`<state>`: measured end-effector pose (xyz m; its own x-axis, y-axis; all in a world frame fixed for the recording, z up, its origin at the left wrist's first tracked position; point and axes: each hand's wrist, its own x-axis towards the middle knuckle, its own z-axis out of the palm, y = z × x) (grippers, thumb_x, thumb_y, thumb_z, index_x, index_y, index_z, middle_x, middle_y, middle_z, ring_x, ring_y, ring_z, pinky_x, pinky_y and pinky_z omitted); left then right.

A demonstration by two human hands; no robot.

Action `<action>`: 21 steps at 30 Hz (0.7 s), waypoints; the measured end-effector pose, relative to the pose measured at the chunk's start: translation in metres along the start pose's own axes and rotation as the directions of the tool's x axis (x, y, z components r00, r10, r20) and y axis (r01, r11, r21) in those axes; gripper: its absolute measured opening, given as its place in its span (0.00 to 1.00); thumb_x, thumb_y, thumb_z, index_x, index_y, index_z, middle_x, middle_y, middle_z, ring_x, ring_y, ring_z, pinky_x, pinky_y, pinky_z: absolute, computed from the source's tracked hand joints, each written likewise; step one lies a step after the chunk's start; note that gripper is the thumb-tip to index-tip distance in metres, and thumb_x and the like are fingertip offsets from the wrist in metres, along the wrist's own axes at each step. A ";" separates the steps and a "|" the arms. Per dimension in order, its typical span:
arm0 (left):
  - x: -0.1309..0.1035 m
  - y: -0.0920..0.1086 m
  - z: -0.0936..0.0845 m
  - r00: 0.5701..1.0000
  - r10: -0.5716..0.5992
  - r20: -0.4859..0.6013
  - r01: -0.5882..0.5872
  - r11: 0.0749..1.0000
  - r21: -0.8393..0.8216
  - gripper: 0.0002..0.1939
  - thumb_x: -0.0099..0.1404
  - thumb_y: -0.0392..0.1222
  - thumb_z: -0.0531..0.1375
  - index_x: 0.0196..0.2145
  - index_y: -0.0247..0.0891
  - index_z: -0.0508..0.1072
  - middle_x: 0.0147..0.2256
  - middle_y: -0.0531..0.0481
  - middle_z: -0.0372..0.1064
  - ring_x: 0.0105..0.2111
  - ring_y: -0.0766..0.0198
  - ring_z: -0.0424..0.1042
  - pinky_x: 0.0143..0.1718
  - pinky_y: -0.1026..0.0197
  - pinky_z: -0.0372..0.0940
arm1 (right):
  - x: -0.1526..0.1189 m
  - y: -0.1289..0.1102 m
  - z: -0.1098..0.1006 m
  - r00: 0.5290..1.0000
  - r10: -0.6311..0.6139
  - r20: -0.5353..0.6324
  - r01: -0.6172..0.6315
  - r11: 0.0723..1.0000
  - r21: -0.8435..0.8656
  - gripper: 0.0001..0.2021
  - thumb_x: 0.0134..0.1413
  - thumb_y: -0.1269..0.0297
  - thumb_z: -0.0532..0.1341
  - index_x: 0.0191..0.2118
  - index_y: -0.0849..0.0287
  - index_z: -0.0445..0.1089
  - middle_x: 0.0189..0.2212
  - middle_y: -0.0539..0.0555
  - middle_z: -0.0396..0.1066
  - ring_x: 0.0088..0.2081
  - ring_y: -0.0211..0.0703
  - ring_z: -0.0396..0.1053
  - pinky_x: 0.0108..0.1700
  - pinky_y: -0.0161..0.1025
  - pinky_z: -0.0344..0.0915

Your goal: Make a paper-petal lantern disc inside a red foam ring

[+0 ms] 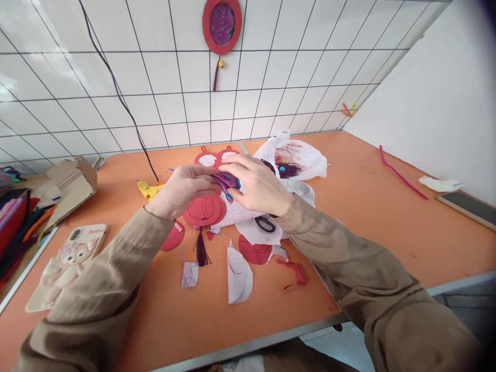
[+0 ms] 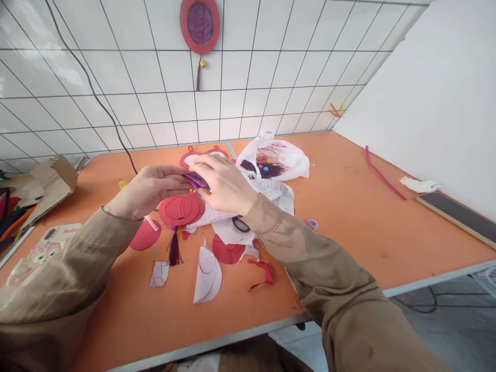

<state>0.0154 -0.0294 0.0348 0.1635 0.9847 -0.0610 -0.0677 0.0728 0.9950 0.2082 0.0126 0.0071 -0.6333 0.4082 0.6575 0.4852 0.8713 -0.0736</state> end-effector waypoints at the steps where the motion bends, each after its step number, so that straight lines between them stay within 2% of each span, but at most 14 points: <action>1: -0.001 0.001 0.000 1.000 -0.005 -0.002 0.005 1.000 -0.019 0.13 0.52 0.29 0.64 0.38 0.31 0.80 0.36 0.41 0.81 0.39 0.55 0.79 0.51 0.49 0.70 | -0.001 0.001 0.003 1.000 0.005 -0.008 -0.005 1.000 -0.015 0.19 0.51 0.74 0.60 0.51 0.62 0.69 0.53 0.64 0.70 0.55 0.59 0.68 0.54 0.56 0.67; 5: -0.001 0.002 0.002 1.000 -0.013 -0.021 0.012 0.998 -0.066 0.10 0.52 0.29 0.63 0.35 0.30 0.80 0.34 0.40 0.80 0.38 0.55 0.79 0.51 0.49 0.69 | -0.003 0.003 0.011 0.995 0.032 -0.096 -0.037 0.998 -0.047 0.13 0.54 0.77 0.56 0.43 0.60 0.72 0.46 0.60 0.75 0.49 0.54 0.71 0.50 0.51 0.68; 7: -0.001 0.002 0.004 0.999 -0.017 -0.031 0.015 0.997 -0.070 0.11 0.52 0.28 0.62 0.35 0.29 0.80 0.34 0.40 0.80 0.39 0.55 0.78 0.51 0.49 0.69 | -0.004 0.003 0.013 0.989 0.046 -0.144 -0.055 0.997 -0.057 0.10 0.57 0.76 0.55 0.38 0.59 0.73 0.41 0.59 0.76 0.45 0.52 0.73 0.47 0.49 0.69; 10: 0.000 0.001 0.005 0.999 -0.020 -0.039 0.017 0.998 -0.068 0.13 0.53 0.28 0.60 0.36 0.28 0.80 0.37 0.38 0.80 0.40 0.54 0.79 0.52 0.49 0.69 | -0.004 0.002 0.013 0.981 0.054 -0.185 -0.068 0.995 -0.070 0.09 0.59 0.73 0.55 0.35 0.58 0.73 0.37 0.58 0.76 0.41 0.51 0.73 0.43 0.48 0.68; 21: 0.000 0.003 0.004 0.995 -0.033 -0.097 0.017 0.987 -0.161 0.11 0.57 0.27 0.59 0.36 0.26 0.79 0.34 0.36 0.79 0.38 0.53 0.80 0.49 0.50 0.71 | -0.005 0.001 0.019 0.996 0.010 -0.085 -0.019 0.994 -0.107 0.14 0.62 0.72 0.52 0.35 0.59 0.75 0.37 0.60 0.76 0.40 0.52 0.71 0.44 0.49 0.68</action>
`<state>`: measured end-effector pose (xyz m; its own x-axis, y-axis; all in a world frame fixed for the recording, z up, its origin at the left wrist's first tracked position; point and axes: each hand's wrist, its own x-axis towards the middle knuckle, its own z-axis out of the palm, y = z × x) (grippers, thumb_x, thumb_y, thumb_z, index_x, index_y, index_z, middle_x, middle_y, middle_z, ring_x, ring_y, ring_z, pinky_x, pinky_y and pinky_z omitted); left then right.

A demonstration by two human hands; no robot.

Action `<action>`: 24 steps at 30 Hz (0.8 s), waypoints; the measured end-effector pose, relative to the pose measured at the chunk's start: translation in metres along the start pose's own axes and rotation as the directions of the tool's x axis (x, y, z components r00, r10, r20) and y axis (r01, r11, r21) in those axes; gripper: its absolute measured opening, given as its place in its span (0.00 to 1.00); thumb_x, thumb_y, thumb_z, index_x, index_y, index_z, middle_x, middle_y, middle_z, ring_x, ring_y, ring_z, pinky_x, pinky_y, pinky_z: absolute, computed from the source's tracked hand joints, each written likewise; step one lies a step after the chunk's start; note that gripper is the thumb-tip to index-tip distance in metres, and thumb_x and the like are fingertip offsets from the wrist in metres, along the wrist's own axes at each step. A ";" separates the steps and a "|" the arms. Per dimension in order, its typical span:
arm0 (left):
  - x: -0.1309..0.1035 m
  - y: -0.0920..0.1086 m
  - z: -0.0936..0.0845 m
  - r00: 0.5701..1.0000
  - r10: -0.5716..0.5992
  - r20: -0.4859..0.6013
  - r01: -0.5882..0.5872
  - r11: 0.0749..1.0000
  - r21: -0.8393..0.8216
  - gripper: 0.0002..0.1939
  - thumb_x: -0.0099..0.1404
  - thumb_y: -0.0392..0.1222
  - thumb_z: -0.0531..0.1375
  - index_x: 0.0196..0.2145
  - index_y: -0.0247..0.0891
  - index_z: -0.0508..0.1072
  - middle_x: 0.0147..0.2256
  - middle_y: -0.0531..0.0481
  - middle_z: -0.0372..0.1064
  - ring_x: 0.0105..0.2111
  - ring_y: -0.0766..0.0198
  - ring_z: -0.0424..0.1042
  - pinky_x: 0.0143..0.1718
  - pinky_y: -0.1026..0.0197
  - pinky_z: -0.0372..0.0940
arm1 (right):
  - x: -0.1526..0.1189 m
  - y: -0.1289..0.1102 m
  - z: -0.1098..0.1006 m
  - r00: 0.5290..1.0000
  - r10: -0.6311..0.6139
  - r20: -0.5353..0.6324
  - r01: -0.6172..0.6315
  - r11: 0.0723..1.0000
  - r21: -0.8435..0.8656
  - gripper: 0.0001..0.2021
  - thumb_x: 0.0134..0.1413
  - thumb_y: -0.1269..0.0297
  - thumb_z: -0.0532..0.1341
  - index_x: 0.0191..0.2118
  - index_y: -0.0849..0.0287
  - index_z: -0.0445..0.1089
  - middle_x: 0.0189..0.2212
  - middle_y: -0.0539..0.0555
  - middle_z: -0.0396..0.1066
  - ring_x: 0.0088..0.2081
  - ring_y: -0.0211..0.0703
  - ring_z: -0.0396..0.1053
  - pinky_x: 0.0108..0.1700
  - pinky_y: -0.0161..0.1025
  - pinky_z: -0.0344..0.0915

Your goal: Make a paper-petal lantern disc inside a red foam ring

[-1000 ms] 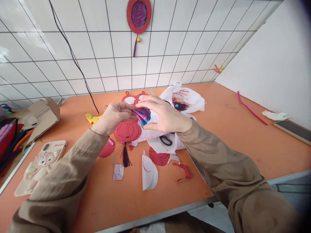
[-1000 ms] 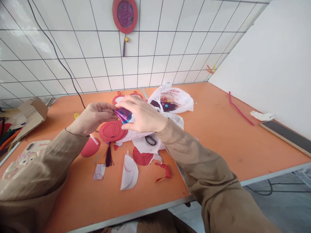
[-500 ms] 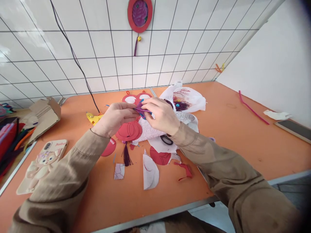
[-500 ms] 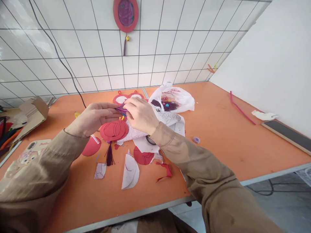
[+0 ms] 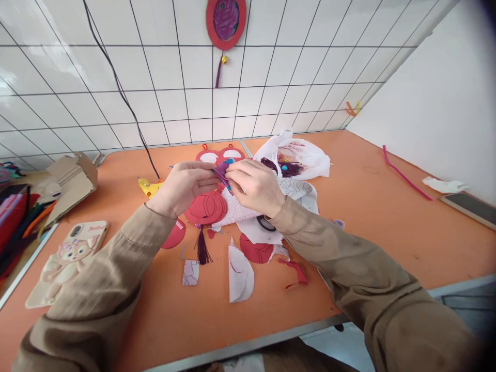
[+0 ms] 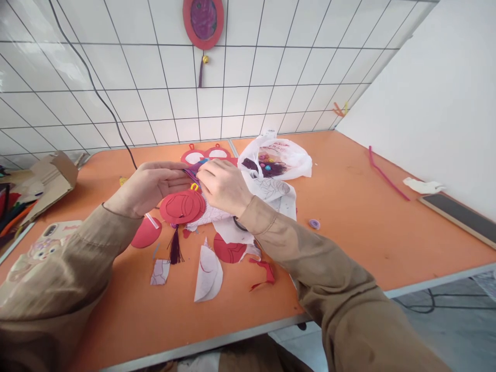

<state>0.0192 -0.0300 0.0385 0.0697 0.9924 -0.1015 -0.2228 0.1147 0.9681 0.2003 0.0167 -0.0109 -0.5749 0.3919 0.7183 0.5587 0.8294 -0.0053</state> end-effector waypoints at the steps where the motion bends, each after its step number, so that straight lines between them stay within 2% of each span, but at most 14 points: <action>1: 0.000 0.000 0.001 1.000 0.000 -0.012 0.000 1.000 -0.012 0.11 0.57 0.27 0.59 0.37 0.25 0.79 0.34 0.36 0.79 0.38 0.54 0.80 0.49 0.50 0.71 | 0.000 0.000 0.001 1.000 -0.008 0.006 0.008 1.000 -0.009 0.14 0.62 0.73 0.52 0.36 0.59 0.76 0.37 0.60 0.76 0.40 0.52 0.71 0.43 0.49 0.68; 6: 0.000 -0.001 0.002 0.999 -0.020 -0.029 0.018 0.998 -0.059 0.09 0.58 0.26 0.60 0.36 0.24 0.78 0.33 0.36 0.79 0.36 0.55 0.79 0.47 0.51 0.72 | -0.002 0.000 0.003 0.997 -0.082 0.013 0.083 0.990 -0.112 0.15 0.63 0.73 0.51 0.37 0.60 0.77 0.37 0.59 0.77 0.39 0.50 0.71 0.42 0.46 0.66; 9: 0.003 -0.006 0.000 1.000 -0.010 -0.028 0.009 0.998 -0.060 0.06 0.58 0.29 0.64 0.35 0.25 0.78 0.32 0.39 0.78 0.35 0.59 0.79 0.45 0.55 0.72 | -0.002 -0.001 0.005 0.993 -0.113 0.021 0.115 0.982 -0.151 0.16 0.64 0.73 0.51 0.38 0.62 0.77 0.37 0.59 0.77 0.39 0.49 0.70 0.42 0.46 0.65; 12: 0.007 -0.016 0.000 0.997 0.017 -0.080 -0.023 0.998 -0.065 0.07 0.56 0.32 0.67 0.33 0.27 0.78 0.30 0.43 0.77 0.32 0.62 0.77 0.42 0.58 0.73 | -0.003 -0.005 0.007 0.993 -0.099 0.065 0.106 0.987 -0.120 0.16 0.64 0.72 0.50 0.39 0.61 0.77 0.37 0.60 0.76 0.40 0.51 0.70 0.43 0.48 0.64; 15: 0.011 -0.026 0.000 0.985 0.043 -0.169 -0.055 0.996 -0.071 0.06 0.53 0.31 0.68 0.31 0.28 0.78 0.27 0.47 0.76 0.28 0.65 0.76 0.40 0.59 0.73 | -0.003 -0.009 0.009 0.991 -0.080 0.105 0.087 0.994 -0.062 0.14 0.63 0.70 0.52 0.39 0.62 0.77 0.38 0.62 0.75 0.41 0.54 0.70 0.43 0.51 0.64; 18: 0.015 -0.031 -0.001 0.978 0.060 -0.202 -0.080 0.992 -0.093 0.06 0.51 0.28 0.67 0.29 0.30 0.77 0.26 0.48 0.76 0.27 0.65 0.76 0.40 0.59 0.73 | -0.004 -0.009 0.009 0.996 -0.052 0.069 0.049 0.998 0.043 0.12 0.62 0.64 0.56 0.40 0.62 0.76 0.40 0.63 0.76 0.43 0.55 0.71 0.45 0.53 0.66; 20: 0.016 -0.030 -0.003 0.978 0.087 -0.192 -0.109 0.988 -0.111 0.05 0.50 0.28 0.68 0.27 0.30 0.76 0.26 0.48 0.77 0.29 0.64 0.77 0.42 0.58 0.74 | -0.003 -0.005 0.007 0.998 0.055 -0.036 -0.049 0.986 0.159 0.11 0.61 0.60 0.58 0.41 0.60 0.75 0.42 0.62 0.75 0.46 0.55 0.71 0.48 0.53 0.67; 21: 0.017 -0.029 -0.004 0.977 0.103 -0.187 -0.126 0.985 -0.120 0.05 0.50 0.29 0.68 0.27 0.31 0.76 0.26 0.48 0.77 0.29 0.63 0.78 0.43 0.57 0.74 | -0.003 -0.003 0.005 0.984 0.152 -0.096 -0.125 0.963 0.238 0.11 0.60 0.59 0.59 0.42 0.59 0.75 0.44 0.62 0.75 0.48 0.55 0.70 0.50 0.53 0.67; 22: 0.017 -0.029 -0.004 0.976 0.117 -0.185 -0.142 0.981 -0.128 0.06 0.49 0.29 0.68 0.27 0.31 0.76 0.26 0.48 0.76 0.30 0.63 0.78 0.44 0.56 0.74 | -0.002 0.000 0.004 0.951 0.275 -0.139 -0.215 0.916 0.338 0.13 0.59 0.57 0.61 0.44 0.59 0.74 0.45 0.62 0.74 0.49 0.54 0.70 0.51 0.52 0.67; 23: 0.018 -0.028 -0.005 0.975 0.129 -0.182 -0.155 0.978 -0.136 0.06 0.49 0.30 0.69 0.27 0.31 0.76 0.26 0.48 0.76 0.30 0.62 0.78 0.45 0.55 0.74 | 0.000 0.003 0.002 0.900 0.414 -0.139 -0.310 0.830 0.464 0.16 0.56 0.55 0.62 0.46 0.58 0.73 0.47 0.62 0.73 0.50 0.54 0.70 0.50 0.52 0.68; 24: 0.018 -0.027 -0.005 0.974 0.139 -0.179 -0.165 0.976 -0.143 0.07 0.49 0.30 0.69 0.27 0.31 0.76 0.26 0.49 0.76 0.30 0.62 0.78 0.45 0.54 0.74 | 0.002 0.006 0.001 0.835 0.547 -0.061 -0.403 0.682 0.610 0.19 0.54 0.52 0.64 0.47 0.57 0.72 0.48 0.61 0.72 0.50 0.53 0.70 0.49 0.51 0.69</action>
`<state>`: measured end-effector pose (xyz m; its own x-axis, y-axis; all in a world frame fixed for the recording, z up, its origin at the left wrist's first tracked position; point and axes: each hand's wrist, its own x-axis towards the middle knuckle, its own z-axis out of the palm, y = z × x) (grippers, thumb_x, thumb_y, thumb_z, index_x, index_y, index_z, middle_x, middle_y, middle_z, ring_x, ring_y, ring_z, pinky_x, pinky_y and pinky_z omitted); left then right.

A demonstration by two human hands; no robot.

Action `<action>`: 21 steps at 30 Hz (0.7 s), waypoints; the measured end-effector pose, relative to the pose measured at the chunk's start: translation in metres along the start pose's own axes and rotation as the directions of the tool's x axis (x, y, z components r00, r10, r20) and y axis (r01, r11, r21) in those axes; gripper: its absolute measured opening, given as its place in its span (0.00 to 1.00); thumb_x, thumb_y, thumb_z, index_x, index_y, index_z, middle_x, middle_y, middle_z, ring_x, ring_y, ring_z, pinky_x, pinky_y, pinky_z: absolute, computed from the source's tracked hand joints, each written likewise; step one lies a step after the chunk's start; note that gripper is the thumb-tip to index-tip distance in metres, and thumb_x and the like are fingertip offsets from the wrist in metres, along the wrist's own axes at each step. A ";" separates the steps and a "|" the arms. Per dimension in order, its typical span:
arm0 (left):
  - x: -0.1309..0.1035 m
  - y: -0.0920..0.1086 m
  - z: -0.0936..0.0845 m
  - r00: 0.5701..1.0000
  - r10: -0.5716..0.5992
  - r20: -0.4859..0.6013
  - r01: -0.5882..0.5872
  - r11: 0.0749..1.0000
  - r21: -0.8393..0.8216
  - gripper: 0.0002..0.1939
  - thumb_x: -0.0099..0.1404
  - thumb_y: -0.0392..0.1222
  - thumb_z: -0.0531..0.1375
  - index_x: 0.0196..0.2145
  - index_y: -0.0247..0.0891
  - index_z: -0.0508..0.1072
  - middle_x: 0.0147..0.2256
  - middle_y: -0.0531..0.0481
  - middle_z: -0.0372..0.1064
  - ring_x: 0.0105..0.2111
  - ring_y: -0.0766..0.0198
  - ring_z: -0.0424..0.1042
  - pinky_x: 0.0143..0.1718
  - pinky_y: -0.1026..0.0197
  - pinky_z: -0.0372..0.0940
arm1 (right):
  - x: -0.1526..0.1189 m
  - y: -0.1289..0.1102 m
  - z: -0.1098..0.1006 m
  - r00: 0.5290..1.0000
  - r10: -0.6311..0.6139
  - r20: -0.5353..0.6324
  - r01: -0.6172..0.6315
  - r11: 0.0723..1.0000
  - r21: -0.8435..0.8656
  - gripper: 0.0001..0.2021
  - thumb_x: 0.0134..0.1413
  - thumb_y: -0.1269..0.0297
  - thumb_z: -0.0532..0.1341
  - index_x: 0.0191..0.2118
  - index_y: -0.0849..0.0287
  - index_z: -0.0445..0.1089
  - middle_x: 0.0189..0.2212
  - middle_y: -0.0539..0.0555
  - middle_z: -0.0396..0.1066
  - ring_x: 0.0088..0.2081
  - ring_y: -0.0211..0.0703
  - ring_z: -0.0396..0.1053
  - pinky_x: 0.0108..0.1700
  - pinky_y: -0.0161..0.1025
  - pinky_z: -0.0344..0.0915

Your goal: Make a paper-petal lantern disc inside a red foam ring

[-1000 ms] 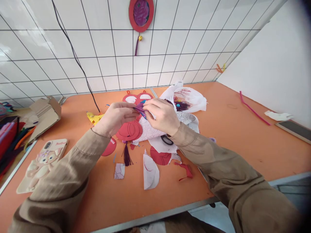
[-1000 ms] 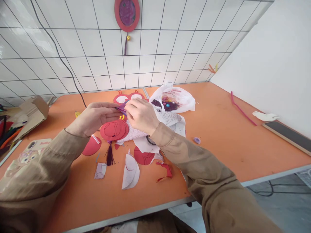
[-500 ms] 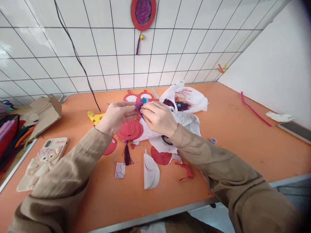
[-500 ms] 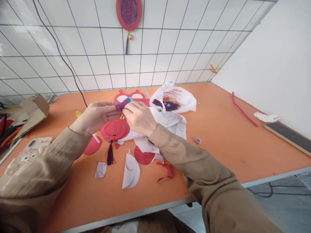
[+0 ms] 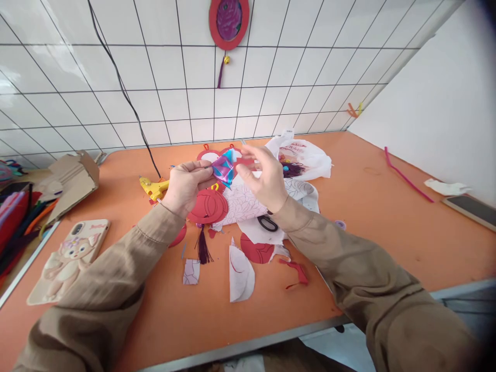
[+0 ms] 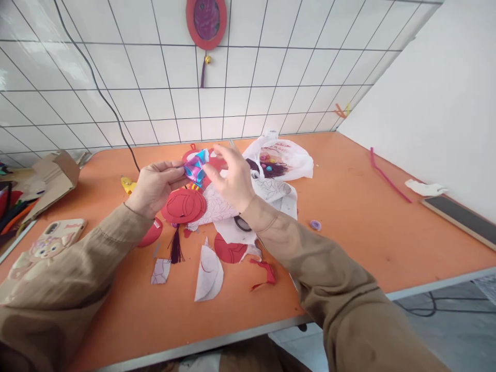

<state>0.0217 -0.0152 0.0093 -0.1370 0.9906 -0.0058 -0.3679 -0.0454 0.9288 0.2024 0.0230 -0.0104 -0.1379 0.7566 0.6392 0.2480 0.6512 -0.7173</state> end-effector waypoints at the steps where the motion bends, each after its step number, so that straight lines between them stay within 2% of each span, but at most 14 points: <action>1: 0.000 0.000 0.000 1.000 0.007 0.006 -0.007 1.000 -0.006 0.08 0.48 0.30 0.70 0.27 0.31 0.76 0.26 0.49 0.76 0.30 0.62 0.78 0.45 0.54 0.74 | 0.003 0.000 -0.002 0.982 0.181 0.046 -0.186 0.969 0.161 0.21 0.52 0.47 0.64 0.46 0.57 0.71 0.48 0.60 0.72 0.49 0.53 0.71 0.47 0.50 0.70; 2: 0.000 0.000 0.001 1.000 0.013 0.014 -0.013 1.000 -0.009 0.08 0.48 0.31 0.70 0.28 0.31 0.76 0.26 0.49 0.76 0.30 0.62 0.78 0.45 0.54 0.74 | 0.005 0.000 -0.003 0.932 0.331 0.149 -0.361 0.888 0.287 0.23 0.51 0.43 0.63 0.44 0.56 0.71 0.46 0.60 0.73 0.46 0.52 0.72 0.45 0.50 0.71; 3: 0.000 0.000 0.002 1.000 0.018 0.020 -0.018 1.000 -0.011 0.08 0.48 0.31 0.70 0.28 0.31 0.76 0.26 0.50 0.76 0.29 0.63 0.78 0.45 0.54 0.74 | 0.007 -0.001 -0.003 0.860 0.427 0.278 -0.506 0.783 0.363 0.24 0.50 0.39 0.62 0.41 0.57 0.71 0.43 0.59 0.74 0.44 0.52 0.73 0.43 0.50 0.72; 4: -0.001 0.000 0.002 0.999 0.025 0.025 -0.024 1.000 -0.010 0.09 0.48 0.31 0.70 0.28 0.31 0.76 0.25 0.50 0.76 0.29 0.63 0.78 0.44 0.54 0.74 | 0.008 -0.002 -0.004 0.784 0.473 0.402 -0.615 0.682 0.396 0.25 0.49 0.37 0.61 0.37 0.57 0.71 0.39 0.59 0.75 0.41 0.52 0.74 0.41 0.50 0.73; 5: -0.001 0.000 0.003 0.999 0.033 0.028 -0.033 0.999 -0.006 0.09 0.47 0.31 0.70 0.28 0.31 0.76 0.25 0.50 0.76 0.29 0.63 0.78 0.43 0.55 0.74 | 0.009 -0.004 -0.003 0.719 0.488 0.495 -0.688 0.602 0.405 0.25 0.49 0.37 0.61 0.35 0.57 0.71 0.36 0.59 0.75 0.39 0.52 0.74 0.39 0.50 0.73; 6: -0.002 -0.001 0.004 0.999 0.044 0.029 -0.044 0.999 0.000 0.09 0.47 0.32 0.70 0.28 0.32 0.76 0.25 0.50 0.76 0.28 0.63 0.78 0.43 0.55 0.74 | 0.008 -0.006 -0.003 0.677 0.490 0.550 -0.729 0.547 0.411 0.24 0.48 0.38 0.63 0.34 0.57 0.71 0.33 0.58 0.75 0.37 0.52 0.74 0.38 0.49 0.73; 8: -0.003 -0.003 0.006 0.997 0.078 0.024 -0.078 0.997 0.024 0.10 0.46 0.33 0.71 0.28 0.32 0.77 0.25 0.50 0.77 0.28 0.63 0.78 0.42 0.55 0.75 | 0.006 -0.011 0.000 0.640 0.488 0.594 -0.766 0.464 0.444 0.21 0.45 0.44 0.68 0.35 0.57 0.72 0.33 0.57 0.76 0.36 0.50 0.75 0.36 0.47 0.73; 10: -0.005 -0.005 0.008 0.992 0.122 0.016 -0.123 0.991 0.056 0.12 0.45 0.35 0.72 0.29 0.33 0.77 0.26 0.49 0.78 0.29 0.61 0.78 0.41 0.55 0.74 | 0.002 -0.016 0.002 0.644 0.492 0.586 -0.765 0.437 0.474 0.18 0.44 0.49 0.70 0.35 0.57 0.73 0.34 0.56 0.76 0.36 0.49 0.75 0.36 0.44 0.72; 14: -0.009 -0.011 0.012 0.982 0.187 0.011 -0.187 0.977 0.105 0.14 0.44 0.38 0.73 0.30 0.33 0.78 0.25 0.49 0.77 0.30 0.60 0.78 0.40 0.55 0.73 | -0.004 -0.018 0.008 0.680 0.512 0.525 -0.733 0.473 0.489 0.14 0.43 0.54 0.71 0.33 0.58 0.73 0.31 0.52 0.75 0.34 0.44 0.74 0.34 0.40 0.69; 18: -0.012 -0.014 0.015 0.983 0.183 0.005 -0.183 0.977 0.110 0.14 0.45 0.39 0.73 0.30 0.34 0.78 0.25 0.50 0.77 0.30 0.61 0.78 0.40 0.56 0.73 | -0.004 -0.015 0.012 0.702 0.559 0.441 -0.710 0.500 0.497 0.14 0.34 0.64 0.74 0.30 0.60 0.72 0.25 0.50 0.72 0.29 0.38 0.70 0.32 0.37 0.67; 21: -0.012 -0.014 0.016 0.985 0.172 0.011 -0.172 0.981 0.090 0.13 0.45 0.38 0.72 0.30 0.34 0.77 0.25 0.51 0.77 0.29 0.61 0.78 0.39 0.57 0.73 | -0.002 -0.012 0.013 0.722 0.550 0.419 -0.690 0.529 0.494 0.14 0.31 0.65 0.74 0.27 0.61 0.72 0.24 0.49 0.70 0.27 0.37 0.67 0.31 0.37 0.66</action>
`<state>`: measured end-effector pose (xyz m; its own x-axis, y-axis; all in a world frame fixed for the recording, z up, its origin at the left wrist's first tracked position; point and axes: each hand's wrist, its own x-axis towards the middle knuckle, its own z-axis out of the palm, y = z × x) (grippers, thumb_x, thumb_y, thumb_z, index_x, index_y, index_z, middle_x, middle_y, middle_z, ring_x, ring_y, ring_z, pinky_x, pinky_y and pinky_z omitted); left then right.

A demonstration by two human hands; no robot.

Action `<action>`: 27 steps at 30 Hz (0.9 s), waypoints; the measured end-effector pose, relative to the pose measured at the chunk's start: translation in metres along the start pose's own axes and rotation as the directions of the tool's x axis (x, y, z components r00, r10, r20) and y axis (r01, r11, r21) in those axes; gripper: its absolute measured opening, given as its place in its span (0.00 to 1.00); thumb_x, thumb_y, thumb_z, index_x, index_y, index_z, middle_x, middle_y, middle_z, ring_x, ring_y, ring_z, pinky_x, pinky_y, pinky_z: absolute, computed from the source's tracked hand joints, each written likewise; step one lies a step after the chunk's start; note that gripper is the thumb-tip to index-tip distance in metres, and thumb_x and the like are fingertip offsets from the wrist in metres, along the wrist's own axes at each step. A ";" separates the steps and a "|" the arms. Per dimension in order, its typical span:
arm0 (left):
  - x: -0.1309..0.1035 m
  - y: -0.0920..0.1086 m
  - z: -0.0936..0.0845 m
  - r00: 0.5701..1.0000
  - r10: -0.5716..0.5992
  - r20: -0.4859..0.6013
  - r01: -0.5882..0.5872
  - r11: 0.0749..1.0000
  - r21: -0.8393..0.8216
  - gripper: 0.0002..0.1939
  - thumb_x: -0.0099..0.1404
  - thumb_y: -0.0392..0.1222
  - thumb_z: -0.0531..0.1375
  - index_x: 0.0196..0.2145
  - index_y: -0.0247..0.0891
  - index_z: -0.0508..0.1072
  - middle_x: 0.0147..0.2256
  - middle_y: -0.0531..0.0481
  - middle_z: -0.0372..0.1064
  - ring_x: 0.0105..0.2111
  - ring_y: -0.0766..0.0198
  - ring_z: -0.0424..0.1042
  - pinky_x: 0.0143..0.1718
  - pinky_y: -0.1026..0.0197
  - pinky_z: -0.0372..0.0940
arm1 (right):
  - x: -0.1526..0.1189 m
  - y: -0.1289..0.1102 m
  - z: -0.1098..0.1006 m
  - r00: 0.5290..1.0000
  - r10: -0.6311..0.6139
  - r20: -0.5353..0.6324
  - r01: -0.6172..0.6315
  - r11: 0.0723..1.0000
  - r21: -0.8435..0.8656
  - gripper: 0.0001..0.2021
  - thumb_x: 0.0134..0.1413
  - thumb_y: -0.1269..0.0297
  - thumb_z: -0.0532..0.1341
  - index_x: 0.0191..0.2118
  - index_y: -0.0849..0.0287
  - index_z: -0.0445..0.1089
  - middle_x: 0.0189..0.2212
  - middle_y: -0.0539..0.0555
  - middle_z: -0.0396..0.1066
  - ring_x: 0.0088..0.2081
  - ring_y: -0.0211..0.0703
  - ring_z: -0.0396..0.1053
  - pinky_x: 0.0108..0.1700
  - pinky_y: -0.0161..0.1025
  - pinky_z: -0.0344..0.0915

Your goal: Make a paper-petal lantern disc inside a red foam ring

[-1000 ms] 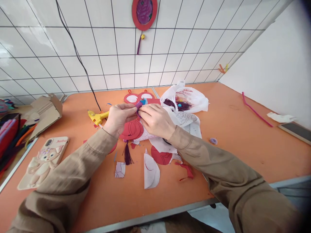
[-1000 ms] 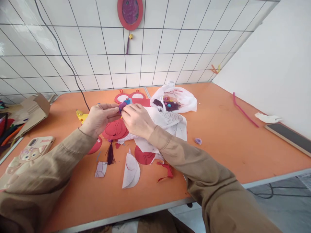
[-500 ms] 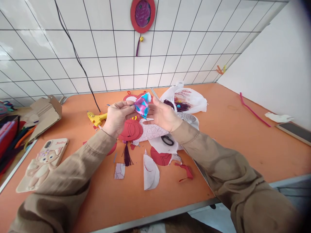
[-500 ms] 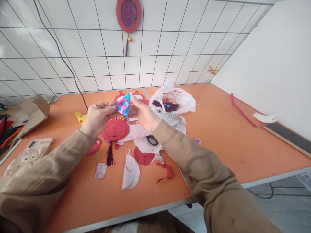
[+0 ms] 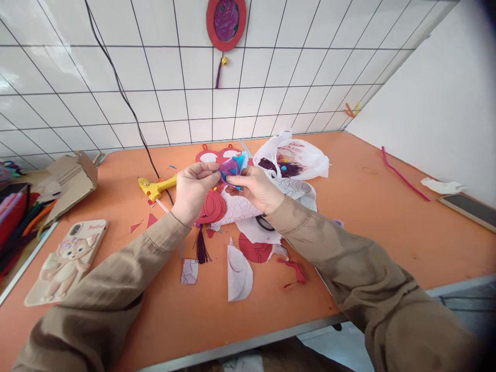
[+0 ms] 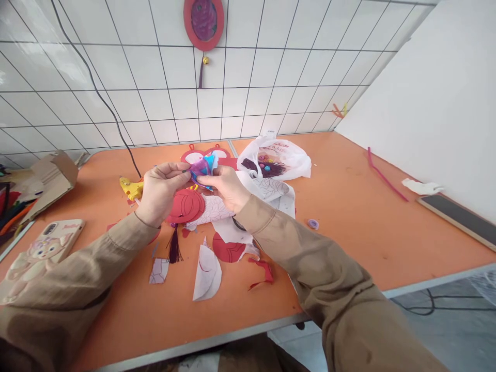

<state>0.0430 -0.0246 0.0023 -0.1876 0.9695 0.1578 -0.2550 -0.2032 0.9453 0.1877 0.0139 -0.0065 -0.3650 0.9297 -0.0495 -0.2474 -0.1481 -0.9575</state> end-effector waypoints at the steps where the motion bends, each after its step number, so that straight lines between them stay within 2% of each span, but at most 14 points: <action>1: 0.000 0.000 0.000 1.000 -0.004 0.001 0.004 1.000 -0.004 0.13 0.45 0.38 0.72 0.30 0.34 0.77 0.25 0.51 0.76 0.28 0.62 0.77 0.39 0.57 0.73 | 0.001 0.000 -0.001 1.000 -0.009 -0.001 0.009 1.000 -0.012 0.14 0.31 0.64 0.74 0.27 0.61 0.72 0.24 0.49 0.71 0.28 0.37 0.68 0.31 0.37 0.65; 7: 0.002 -0.001 -0.002 0.998 -0.061 -0.036 0.060 0.998 -0.011 0.12 0.44 0.36 0.72 0.28 0.34 0.76 0.25 0.51 0.77 0.27 0.63 0.77 0.38 0.58 0.73 | 0.001 0.004 -0.003 0.997 -0.063 0.041 0.066 0.996 -0.060 0.15 0.39 0.56 0.73 0.30 0.59 0.74 0.29 0.50 0.73 0.31 0.38 0.69 0.33 0.37 0.66; 11: 0.001 -0.003 -0.001 0.995 -0.079 -0.068 0.080 0.997 0.020 0.10 0.44 0.34 0.70 0.28 0.33 0.77 0.23 0.51 0.76 0.23 0.65 0.74 0.32 0.61 0.71 | 0.001 0.009 -0.001 0.997 -0.081 0.006 0.081 0.994 -0.066 0.16 0.35 0.57 0.74 0.30 0.60 0.74 0.25 0.48 0.71 0.27 0.35 0.66 0.30 0.36 0.63; 19: -0.001 -0.003 0.002 0.994 -0.029 -0.102 0.038 0.995 0.087 0.08 0.45 0.32 0.67 0.27 0.32 0.77 0.22 0.53 0.73 0.22 0.71 0.69 0.25 0.67 0.63 | 0.004 0.013 0.001 0.998 -0.067 0.005 0.067 0.994 -0.089 0.13 0.31 0.61 0.73 0.23 0.62 0.72 0.19 0.47 0.69 0.23 0.33 0.63 0.30 0.35 0.62; 23: -0.001 -0.001 0.001 0.992 -0.081 -0.092 0.083 0.996 0.020 0.09 0.48 0.35 0.66 0.30 0.33 0.76 0.23 0.53 0.72 0.20 0.69 0.70 0.22 0.66 0.62 | 0.005 0.013 0.000 0.994 -0.105 -0.002 0.104 0.984 -0.145 0.12 0.34 0.61 0.71 0.26 0.62 0.73 0.22 0.49 0.71 0.25 0.35 0.66 0.30 0.36 0.63; 27: 0.005 0.004 -0.005 0.981 -0.172 -0.086 0.170 0.985 -0.030 0.12 0.57 0.44 0.66 0.35 0.33 0.74 0.25 0.50 0.74 0.21 0.66 0.72 0.22 0.65 0.63 | 0.004 0.011 -0.001 0.990 -0.142 0.015 0.141 0.959 -0.247 0.11 0.37 0.60 0.68 0.27 0.62 0.72 0.21 0.50 0.71 0.24 0.38 0.68 0.28 0.37 0.62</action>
<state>0.0366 -0.0214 0.0053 -0.2213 0.9747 -0.0326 -0.3115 -0.0390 0.9494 0.1844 0.0164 -0.0171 -0.3397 0.9361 0.0910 -0.0666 0.0726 -0.9951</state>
